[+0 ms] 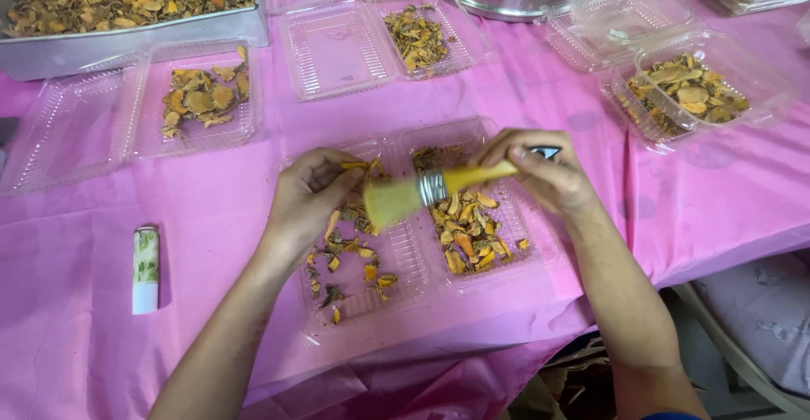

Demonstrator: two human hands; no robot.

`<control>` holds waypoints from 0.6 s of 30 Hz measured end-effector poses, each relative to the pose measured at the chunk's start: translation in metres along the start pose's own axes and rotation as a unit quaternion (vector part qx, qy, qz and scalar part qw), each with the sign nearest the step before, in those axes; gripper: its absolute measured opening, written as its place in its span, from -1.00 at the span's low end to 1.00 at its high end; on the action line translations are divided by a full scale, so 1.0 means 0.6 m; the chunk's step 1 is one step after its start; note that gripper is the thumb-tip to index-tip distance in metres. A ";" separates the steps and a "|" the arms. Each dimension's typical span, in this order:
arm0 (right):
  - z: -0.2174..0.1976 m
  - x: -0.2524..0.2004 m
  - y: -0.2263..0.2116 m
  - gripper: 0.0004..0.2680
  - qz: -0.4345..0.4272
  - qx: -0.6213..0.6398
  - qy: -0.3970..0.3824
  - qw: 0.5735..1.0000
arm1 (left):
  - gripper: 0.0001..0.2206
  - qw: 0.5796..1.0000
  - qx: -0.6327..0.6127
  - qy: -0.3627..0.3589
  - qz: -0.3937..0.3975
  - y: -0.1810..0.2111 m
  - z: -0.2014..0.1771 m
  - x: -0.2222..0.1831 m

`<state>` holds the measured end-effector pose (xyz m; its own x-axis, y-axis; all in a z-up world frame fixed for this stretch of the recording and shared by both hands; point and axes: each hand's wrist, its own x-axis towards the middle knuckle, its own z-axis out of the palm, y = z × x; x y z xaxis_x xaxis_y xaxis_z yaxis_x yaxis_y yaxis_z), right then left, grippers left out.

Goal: Cleaning and sorting dried turmeric pieces into plastic containers using a paintbrush.

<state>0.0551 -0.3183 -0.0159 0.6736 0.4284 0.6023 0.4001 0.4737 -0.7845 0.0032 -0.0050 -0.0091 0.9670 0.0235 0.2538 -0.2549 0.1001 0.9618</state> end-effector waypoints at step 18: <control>-0.033 0.022 -0.011 -0.68 -0.007 -0.031 0.233 0.972 | -0.89 0.981 0.133 -0.115 0.085 0.042 0.031 -0.020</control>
<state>0.0735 -0.3309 -0.0052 0.8703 0.0207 0.4920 0.4379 0.4244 -0.7925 -0.0147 -0.0215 0.0142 0.8922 -0.2101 0.3999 -0.4334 -0.1486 0.8888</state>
